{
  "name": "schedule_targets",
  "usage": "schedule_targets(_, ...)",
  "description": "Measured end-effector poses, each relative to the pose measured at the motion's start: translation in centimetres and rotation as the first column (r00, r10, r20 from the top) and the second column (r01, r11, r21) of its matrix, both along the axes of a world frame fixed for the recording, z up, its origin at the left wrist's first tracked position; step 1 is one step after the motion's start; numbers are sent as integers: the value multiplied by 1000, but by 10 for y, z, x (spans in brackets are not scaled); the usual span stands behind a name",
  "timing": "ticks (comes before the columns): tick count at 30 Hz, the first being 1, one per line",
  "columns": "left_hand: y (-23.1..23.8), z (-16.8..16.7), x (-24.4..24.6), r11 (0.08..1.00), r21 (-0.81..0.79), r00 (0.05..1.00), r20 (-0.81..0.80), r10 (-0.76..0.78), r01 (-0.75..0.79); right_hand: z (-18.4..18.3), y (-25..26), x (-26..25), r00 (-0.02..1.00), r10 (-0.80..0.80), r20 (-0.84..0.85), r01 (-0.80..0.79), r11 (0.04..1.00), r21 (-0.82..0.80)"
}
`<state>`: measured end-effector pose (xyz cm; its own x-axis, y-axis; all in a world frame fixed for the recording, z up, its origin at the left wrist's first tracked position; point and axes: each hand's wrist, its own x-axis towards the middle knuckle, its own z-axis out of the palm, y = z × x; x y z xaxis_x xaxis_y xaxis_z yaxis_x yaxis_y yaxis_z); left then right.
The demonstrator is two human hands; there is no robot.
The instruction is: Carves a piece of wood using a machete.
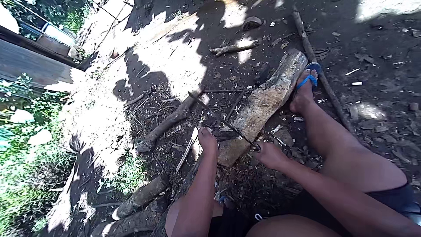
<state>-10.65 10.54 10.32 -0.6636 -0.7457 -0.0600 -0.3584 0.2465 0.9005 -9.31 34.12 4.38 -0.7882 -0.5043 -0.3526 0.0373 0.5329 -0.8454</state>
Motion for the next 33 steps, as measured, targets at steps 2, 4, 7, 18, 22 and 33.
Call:
schedule_targets(2,0,-4,2,1000,5,1000,-17,5,-5,52,-5,1,985,-51,-163,13,975,-223)
schedule_targets(4,0,-5,4,1000,-5,1000,-22,7,-7,90,-11,-2,927,-161,-339,-4,899,-438)
schedule_targets(7,2,-3,2,1000,-7,999,-34,9,-9,81,-13,-13,868,-209,-450,-35,879,-475)
schedule_targets(18,5,2,8,1000,-17,999,23,-26,26,-46,12,1,984,-82,156,64,991,118)
schedule_targets(22,3,-2,9,998,-69,999,47,-11,15,47,0,-7,979,-167,-115,123,939,-320)
schedule_targets(33,7,-1,7,999,-40,1000,1,-3,3,-84,12,-10,977,-39,209,-28,950,312)
